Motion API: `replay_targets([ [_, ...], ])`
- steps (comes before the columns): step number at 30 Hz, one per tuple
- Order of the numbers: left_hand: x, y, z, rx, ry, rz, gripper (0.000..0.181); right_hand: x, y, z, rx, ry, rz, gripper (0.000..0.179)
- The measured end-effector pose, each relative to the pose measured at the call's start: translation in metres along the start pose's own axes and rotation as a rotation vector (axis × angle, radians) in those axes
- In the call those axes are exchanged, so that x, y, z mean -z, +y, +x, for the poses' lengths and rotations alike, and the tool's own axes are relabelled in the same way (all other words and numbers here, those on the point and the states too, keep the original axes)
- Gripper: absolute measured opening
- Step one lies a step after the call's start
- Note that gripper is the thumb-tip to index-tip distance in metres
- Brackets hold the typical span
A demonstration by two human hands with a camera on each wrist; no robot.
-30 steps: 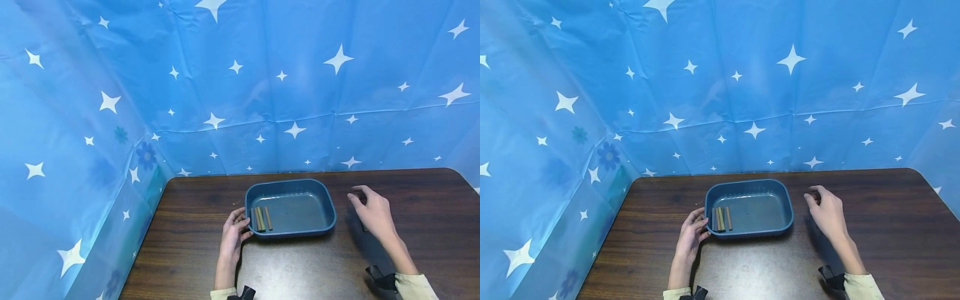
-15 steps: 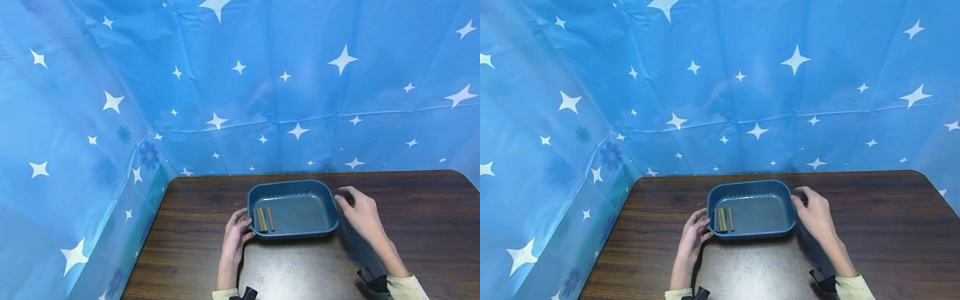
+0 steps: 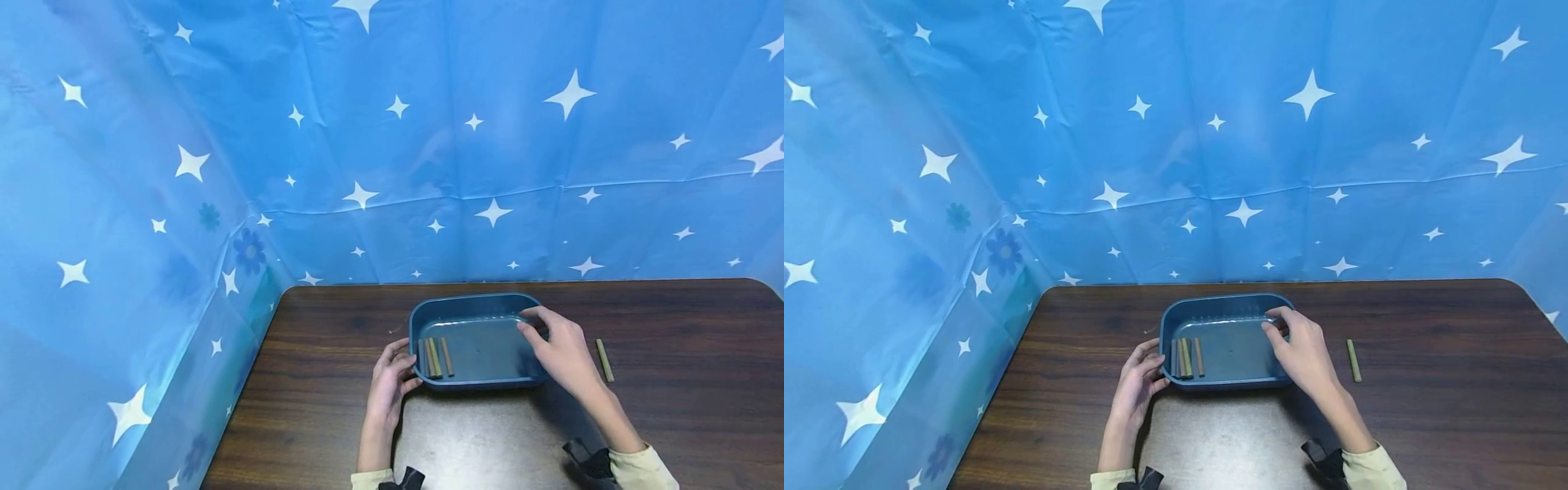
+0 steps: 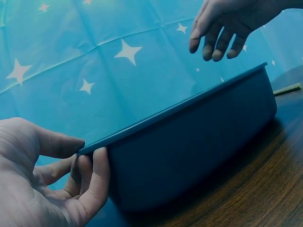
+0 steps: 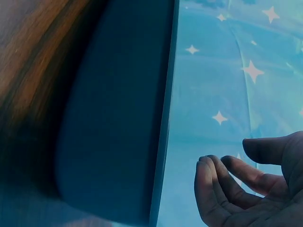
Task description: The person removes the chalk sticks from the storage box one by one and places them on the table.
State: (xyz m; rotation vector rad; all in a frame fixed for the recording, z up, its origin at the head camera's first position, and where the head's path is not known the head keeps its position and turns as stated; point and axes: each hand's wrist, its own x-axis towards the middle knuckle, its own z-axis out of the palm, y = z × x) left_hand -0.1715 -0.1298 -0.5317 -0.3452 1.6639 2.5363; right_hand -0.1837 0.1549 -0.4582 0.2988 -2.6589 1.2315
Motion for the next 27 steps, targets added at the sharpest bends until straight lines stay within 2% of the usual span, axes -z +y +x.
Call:
replay_targets([
  [12, -0.001, 0.001, 0.001, 0.002, 0.005, 0.002, 0.044, -0.022, -0.012, 0.008, 0.012, -0.043, 0.029, 0.024],
  [27, 0.000, -0.001, 0.002, 0.011, 0.015, -0.012, 0.041, -0.055, -0.030, 0.021, 0.022, -0.166, 0.121, 0.025],
])
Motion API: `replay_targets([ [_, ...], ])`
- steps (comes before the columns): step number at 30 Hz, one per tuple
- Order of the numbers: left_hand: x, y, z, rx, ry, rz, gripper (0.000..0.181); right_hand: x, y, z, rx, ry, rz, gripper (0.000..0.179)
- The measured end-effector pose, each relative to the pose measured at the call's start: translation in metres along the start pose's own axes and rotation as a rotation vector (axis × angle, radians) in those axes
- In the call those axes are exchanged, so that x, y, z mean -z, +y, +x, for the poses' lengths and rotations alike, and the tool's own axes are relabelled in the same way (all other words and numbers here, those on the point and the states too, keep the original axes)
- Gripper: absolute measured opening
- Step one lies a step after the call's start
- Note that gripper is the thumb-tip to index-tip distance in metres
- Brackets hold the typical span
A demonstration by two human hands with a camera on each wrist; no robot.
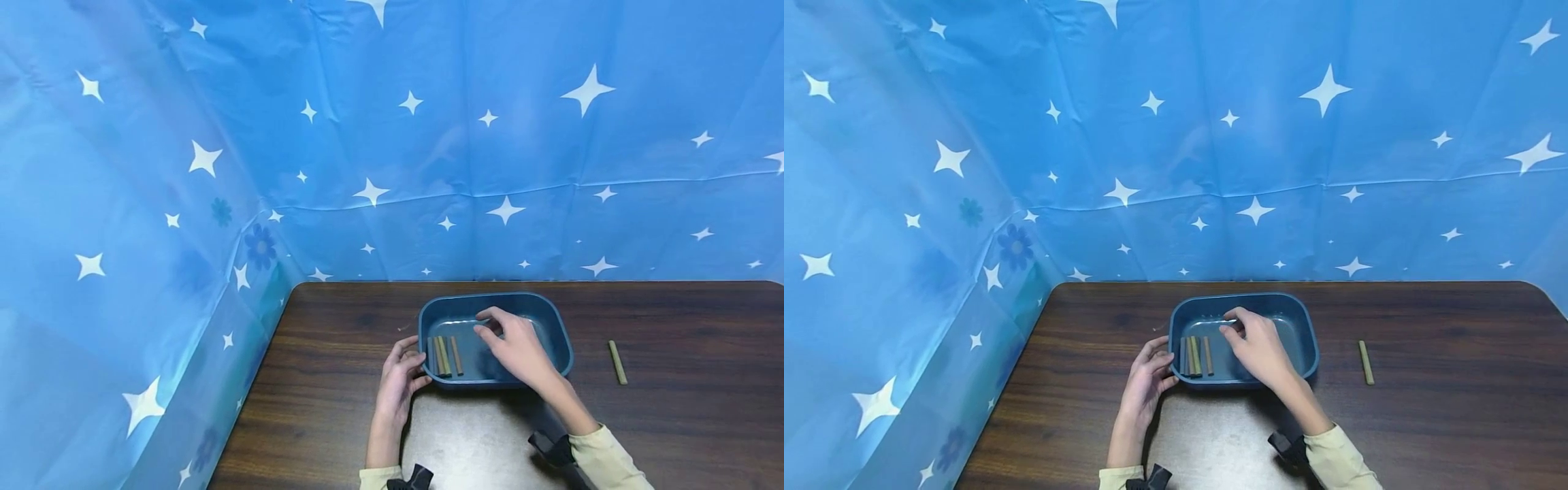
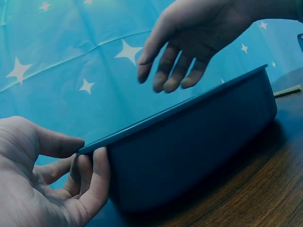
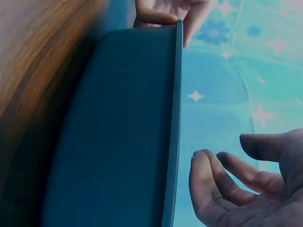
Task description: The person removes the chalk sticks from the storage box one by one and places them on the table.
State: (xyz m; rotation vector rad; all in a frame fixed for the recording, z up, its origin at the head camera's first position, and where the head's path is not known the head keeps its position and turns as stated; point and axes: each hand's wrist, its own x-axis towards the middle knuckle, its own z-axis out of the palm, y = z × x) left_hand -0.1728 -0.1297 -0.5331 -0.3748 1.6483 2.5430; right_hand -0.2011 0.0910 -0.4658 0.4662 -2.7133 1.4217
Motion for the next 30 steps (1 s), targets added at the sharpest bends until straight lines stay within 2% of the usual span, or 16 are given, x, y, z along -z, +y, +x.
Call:
replay_targets([
  [8, 0.000, -0.002, -0.001, -0.006, -0.020, 0.012, 0.043, -0.027, -0.005, 0.012, -0.051, -0.083, 0.026, 0.023],
  [17, 0.000, -0.002, 0.001, 0.016, -0.019, -0.002, 0.043, -0.053, -0.004, 0.020, -0.085, -0.151, 0.056, 0.025],
  [30, 0.003, 0.001, 0.000, 0.007, -0.014, -0.003, 0.044, -0.074, -0.001, 0.035, -0.144, -0.215, -0.060, 0.033],
])
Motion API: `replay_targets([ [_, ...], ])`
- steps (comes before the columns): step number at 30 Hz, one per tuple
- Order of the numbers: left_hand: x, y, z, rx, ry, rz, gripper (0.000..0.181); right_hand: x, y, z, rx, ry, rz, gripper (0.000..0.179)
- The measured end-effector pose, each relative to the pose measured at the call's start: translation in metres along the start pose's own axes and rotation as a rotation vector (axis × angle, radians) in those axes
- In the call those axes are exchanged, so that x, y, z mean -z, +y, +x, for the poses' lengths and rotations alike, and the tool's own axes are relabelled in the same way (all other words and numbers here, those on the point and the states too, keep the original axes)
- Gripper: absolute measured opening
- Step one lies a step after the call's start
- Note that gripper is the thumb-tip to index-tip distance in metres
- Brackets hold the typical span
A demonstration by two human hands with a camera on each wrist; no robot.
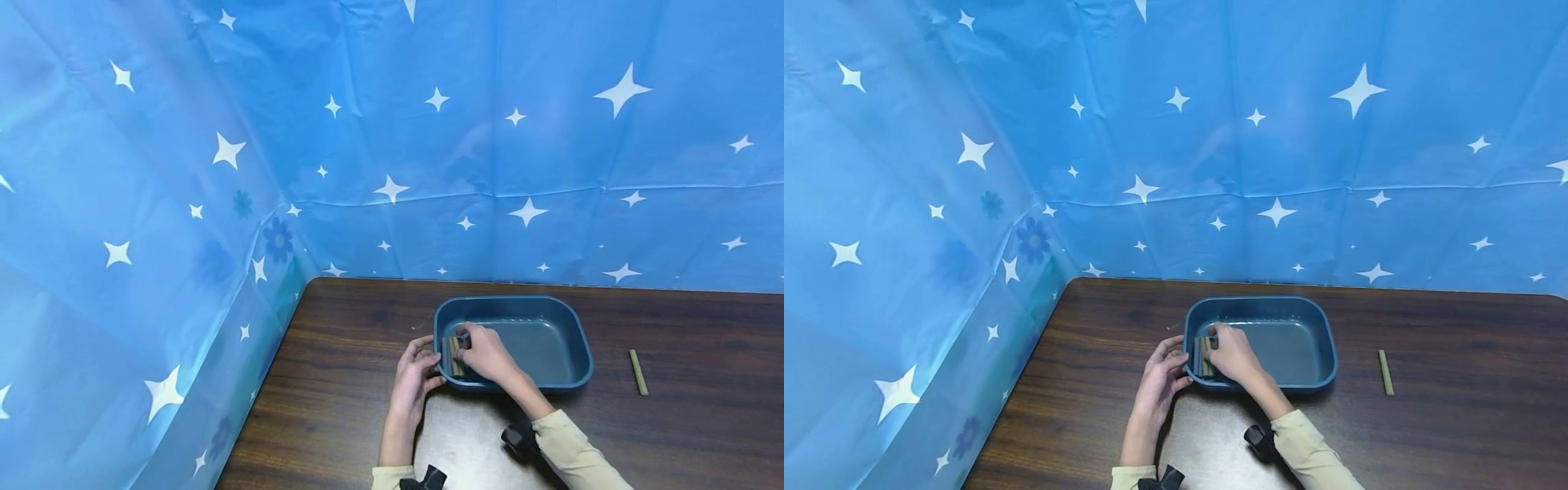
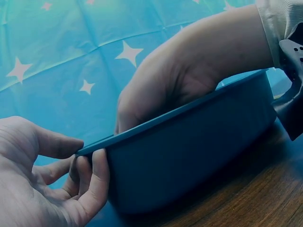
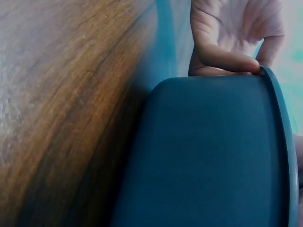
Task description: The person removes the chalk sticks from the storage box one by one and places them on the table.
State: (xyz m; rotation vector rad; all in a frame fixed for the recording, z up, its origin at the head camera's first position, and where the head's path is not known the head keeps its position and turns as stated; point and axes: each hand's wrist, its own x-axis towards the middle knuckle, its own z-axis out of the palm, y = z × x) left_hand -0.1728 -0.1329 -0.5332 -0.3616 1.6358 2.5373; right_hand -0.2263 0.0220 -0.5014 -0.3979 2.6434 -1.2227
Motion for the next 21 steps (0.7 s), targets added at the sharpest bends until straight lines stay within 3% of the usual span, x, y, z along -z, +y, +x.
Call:
replay_targets([
  [21, -0.003, -0.001, 0.000, -0.003, 0.017, 0.016, 0.042, -0.006, -0.001, 0.012, 0.021, -0.018, -0.129, 0.042],
])
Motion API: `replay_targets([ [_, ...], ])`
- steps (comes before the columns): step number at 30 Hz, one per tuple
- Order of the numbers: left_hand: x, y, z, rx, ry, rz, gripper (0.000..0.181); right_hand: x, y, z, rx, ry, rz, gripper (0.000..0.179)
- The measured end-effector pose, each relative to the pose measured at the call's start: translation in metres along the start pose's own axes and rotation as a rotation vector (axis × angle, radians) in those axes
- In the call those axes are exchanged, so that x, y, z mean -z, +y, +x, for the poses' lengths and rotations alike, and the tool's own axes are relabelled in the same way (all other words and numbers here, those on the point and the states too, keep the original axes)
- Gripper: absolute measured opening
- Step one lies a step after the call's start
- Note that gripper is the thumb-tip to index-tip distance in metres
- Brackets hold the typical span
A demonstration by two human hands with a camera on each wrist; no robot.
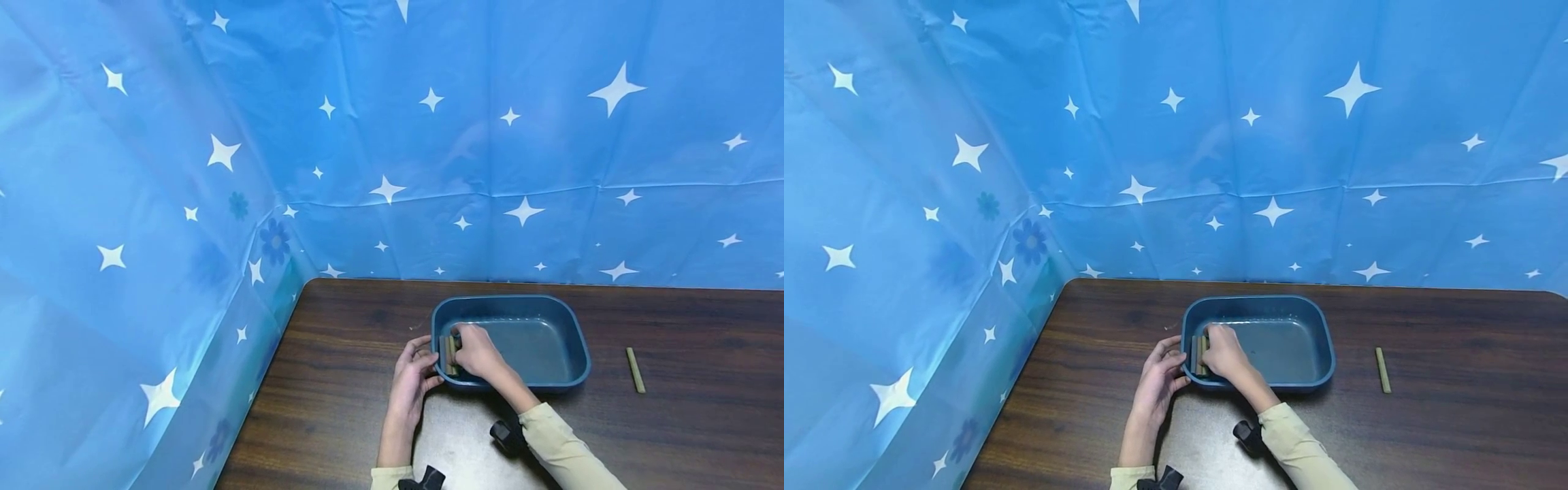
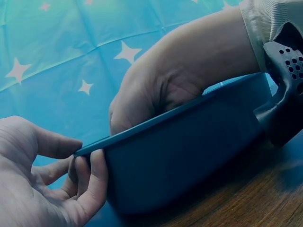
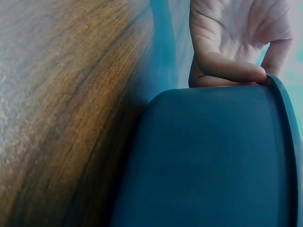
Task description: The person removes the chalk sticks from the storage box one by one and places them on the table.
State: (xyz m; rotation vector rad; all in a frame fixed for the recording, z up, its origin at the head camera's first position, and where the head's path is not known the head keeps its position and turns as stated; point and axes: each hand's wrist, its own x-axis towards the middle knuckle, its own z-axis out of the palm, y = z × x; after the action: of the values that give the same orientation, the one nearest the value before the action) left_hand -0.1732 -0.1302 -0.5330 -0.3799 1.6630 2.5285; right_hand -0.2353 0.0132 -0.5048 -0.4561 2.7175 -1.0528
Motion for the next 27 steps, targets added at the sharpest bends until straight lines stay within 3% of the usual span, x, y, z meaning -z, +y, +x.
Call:
replay_targets([
  [5, 0.0008, 0.0005, -0.0013, -0.003, 0.001, 0.006, 0.042, -0.0015, 0.0016, 0.0008, -0.003, 0.013, 0.016, 0.043],
  [27, 0.0003, 0.0011, -0.0007, -0.001, -0.002, -0.001, 0.041, 0.0038, 0.0054, -0.0043, -0.064, 0.024, 0.287, 0.039],
])
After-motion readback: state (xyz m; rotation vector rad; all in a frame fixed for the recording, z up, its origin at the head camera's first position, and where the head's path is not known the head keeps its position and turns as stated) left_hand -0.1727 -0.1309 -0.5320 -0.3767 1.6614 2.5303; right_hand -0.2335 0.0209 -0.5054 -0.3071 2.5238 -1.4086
